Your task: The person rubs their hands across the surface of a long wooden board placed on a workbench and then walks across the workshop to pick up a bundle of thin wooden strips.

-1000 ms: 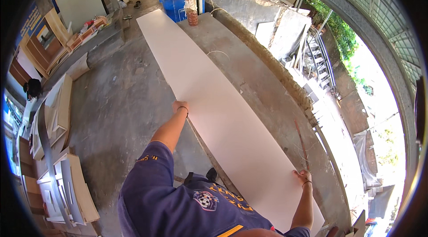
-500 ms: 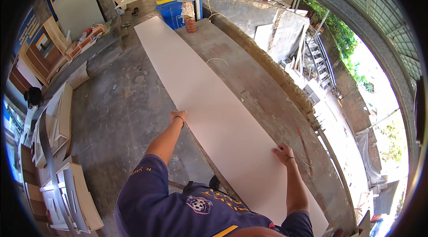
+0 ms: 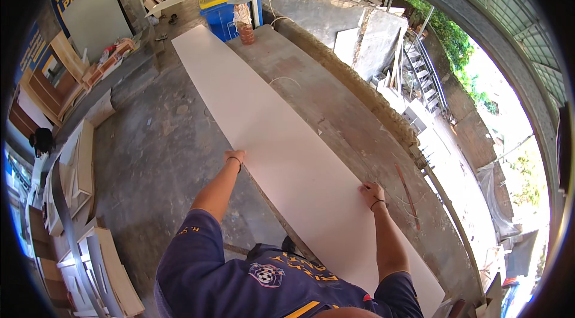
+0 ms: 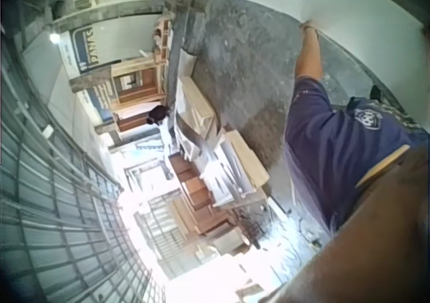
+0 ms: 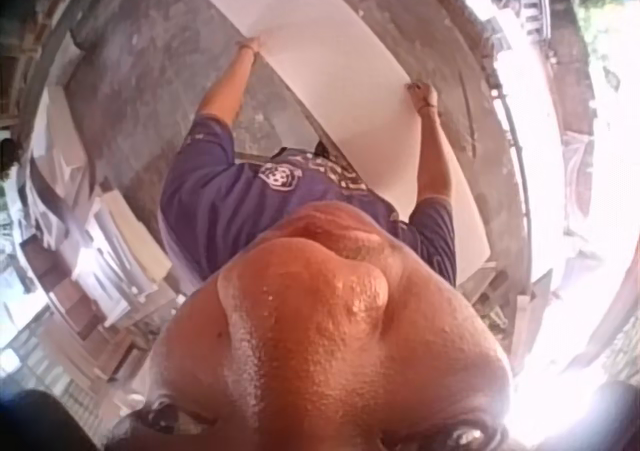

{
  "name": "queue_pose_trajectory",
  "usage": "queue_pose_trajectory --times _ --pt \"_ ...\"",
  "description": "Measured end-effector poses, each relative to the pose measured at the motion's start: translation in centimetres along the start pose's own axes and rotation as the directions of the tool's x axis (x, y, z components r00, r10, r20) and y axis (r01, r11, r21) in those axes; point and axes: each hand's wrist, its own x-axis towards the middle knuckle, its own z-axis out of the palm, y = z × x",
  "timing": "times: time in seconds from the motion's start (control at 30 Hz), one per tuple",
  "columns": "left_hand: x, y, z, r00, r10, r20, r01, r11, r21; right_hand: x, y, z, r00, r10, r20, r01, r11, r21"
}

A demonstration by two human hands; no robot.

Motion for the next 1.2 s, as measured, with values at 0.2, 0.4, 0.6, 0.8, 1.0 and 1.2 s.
queue_pose_trajectory --times 0.2,0.4,0.6,0.8,1.0,1.2 --pt "-2.9 1.9 -0.9 0.999 -0.051 0.019 0.048 0.994 0.103 0.3 0.3 0.3 0.998 0.007 -0.060 -0.009 0.999 -0.040" --pt "-4.3 2.7 -1.2 0.997 -0.083 0.004 0.082 0.995 0.057 0.6 0.7 0.4 0.998 0.036 -0.058 -0.037 0.999 -0.018" --pt "-2.2 0.6 -0.9 0.995 -0.102 0.002 0.101 0.995 0.026 0.1 -0.5 0.2 0.997 0.056 -0.053 -0.055 0.998 0.032" --pt "-2.3 1.0 -0.2 0.995 -0.101 0.009 0.100 0.992 0.074 0.7 1.2 0.7 0.995 0.075 -0.063 -0.070 0.995 0.068" --pt "-3.1 -0.4 -0.2 0.997 -0.054 0.060 0.056 0.998 -0.028 1.0 1.2 1.1 0.989 0.138 -0.057 -0.135 0.989 0.056" --pt "-5.8 -0.6 0.0 0.991 -0.078 0.111 0.090 0.991 -0.104 0.8 0.9 0.8 0.986 0.160 -0.040 -0.157 0.985 0.072"
